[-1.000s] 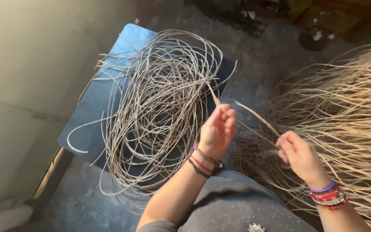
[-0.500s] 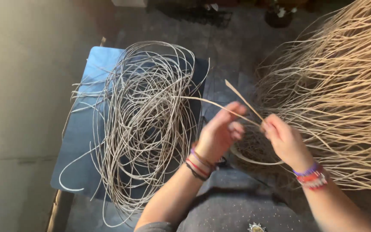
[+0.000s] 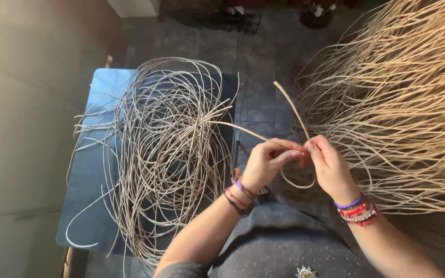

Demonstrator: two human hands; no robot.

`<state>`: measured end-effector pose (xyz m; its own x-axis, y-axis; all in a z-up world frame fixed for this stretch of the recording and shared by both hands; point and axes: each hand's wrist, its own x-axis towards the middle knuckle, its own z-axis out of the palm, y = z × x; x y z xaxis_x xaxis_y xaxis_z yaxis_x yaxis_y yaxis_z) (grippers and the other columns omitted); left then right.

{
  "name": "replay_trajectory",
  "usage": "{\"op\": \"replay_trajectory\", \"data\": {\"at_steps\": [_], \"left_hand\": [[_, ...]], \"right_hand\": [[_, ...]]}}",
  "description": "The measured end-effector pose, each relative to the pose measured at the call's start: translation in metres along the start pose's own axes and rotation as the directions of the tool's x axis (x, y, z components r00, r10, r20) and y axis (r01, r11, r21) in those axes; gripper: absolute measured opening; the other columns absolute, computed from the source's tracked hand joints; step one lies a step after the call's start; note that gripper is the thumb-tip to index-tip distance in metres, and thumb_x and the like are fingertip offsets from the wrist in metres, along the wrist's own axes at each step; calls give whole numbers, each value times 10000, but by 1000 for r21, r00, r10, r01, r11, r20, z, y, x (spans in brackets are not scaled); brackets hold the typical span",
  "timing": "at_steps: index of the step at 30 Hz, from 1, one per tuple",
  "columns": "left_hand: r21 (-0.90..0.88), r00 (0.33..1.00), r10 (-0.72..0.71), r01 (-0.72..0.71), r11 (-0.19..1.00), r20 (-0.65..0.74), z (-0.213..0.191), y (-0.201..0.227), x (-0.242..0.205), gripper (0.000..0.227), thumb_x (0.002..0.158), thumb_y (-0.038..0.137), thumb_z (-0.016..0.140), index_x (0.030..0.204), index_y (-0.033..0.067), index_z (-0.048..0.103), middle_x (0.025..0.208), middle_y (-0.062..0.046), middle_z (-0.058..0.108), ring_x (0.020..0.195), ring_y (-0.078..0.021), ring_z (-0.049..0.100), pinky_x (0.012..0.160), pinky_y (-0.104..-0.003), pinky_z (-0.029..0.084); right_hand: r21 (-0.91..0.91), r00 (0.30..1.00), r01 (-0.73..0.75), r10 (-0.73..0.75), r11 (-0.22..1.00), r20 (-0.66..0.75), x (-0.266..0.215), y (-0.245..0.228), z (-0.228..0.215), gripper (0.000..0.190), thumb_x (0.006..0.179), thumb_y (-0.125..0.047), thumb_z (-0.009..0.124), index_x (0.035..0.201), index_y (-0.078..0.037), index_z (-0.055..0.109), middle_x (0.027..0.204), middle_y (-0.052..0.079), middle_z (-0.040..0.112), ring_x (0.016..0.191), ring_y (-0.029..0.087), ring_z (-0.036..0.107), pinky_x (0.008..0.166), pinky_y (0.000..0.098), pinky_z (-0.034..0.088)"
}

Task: Weaving and knotting natural fibers onto a metal frame to assemble a decorative lamp structure.

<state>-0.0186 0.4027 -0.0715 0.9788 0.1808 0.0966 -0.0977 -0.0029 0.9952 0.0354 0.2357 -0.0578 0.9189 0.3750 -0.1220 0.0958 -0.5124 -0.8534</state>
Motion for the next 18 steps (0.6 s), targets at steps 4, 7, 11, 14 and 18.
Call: {"op": "replay_trajectory", "data": {"at_steps": [4, 7, 11, 14, 18], "left_hand": [[-300, 958, -263, 219, 928, -114, -27, 3, 6, 251, 1011, 307, 603, 1038, 155, 801, 755, 12, 548, 642, -39, 434, 545, -203, 438], [-770, 871, -421, 82, 633, -254, -59, -4, 11, 321, 1089, 344, 411, 879, 179, 589, 622, 150, 180, 485, 4, 181, 432, -155, 155], [-498, 948, -274, 161, 852, -163, -21, -12, 2, 228, 1050, 253, 557, 1013, 71, 689, 625, 30, 438, 482, -26, 370, 440, -158, 276], [-455, 967, -248, 198, 868, -52, -17, -21, 2, 230, 1054, 245, 576, 978, 79, 716, 591, 6, 506, 485, -39, 429, 453, -159, 319], [-561, 971, -227, 146, 815, -76, -52, -4, 4, 438, 1129, 299, 426, 810, 54, 600, 552, 28, 327, 457, -57, 309, 454, -191, 245]], "right_hand": [[-40, 1000, -25, 24, 999, -17, -10, 15, -15, 231, 1110, -204, 486, 1040, -64, 655, 732, 130, 670, 723, 229, 642, 709, 438, 561], [-235, 999, -53, 51, 971, -17, -13, 35, -38, 248, 1113, -227, 494, 1066, -61, 672, 767, 235, 713, 767, 399, 725, 714, 504, 568], [-57, 995, -97, 98, 994, 21, -8, 1, -14, 279, 1116, -223, 460, 968, -97, 662, 712, 111, 742, 579, 240, 721, 586, 353, 587], [28, 996, 15, -18, 999, 83, -6, -25, -17, 282, 1097, -237, 490, 964, -82, 684, 849, 140, 788, 748, 245, 772, 683, 376, 601], [335, 932, -341, 268, 878, 245, 11, 18, -43, 257, 1124, -183, 435, 1050, 10, 588, 980, 199, 784, 820, 255, 767, 687, 338, 604]]}}
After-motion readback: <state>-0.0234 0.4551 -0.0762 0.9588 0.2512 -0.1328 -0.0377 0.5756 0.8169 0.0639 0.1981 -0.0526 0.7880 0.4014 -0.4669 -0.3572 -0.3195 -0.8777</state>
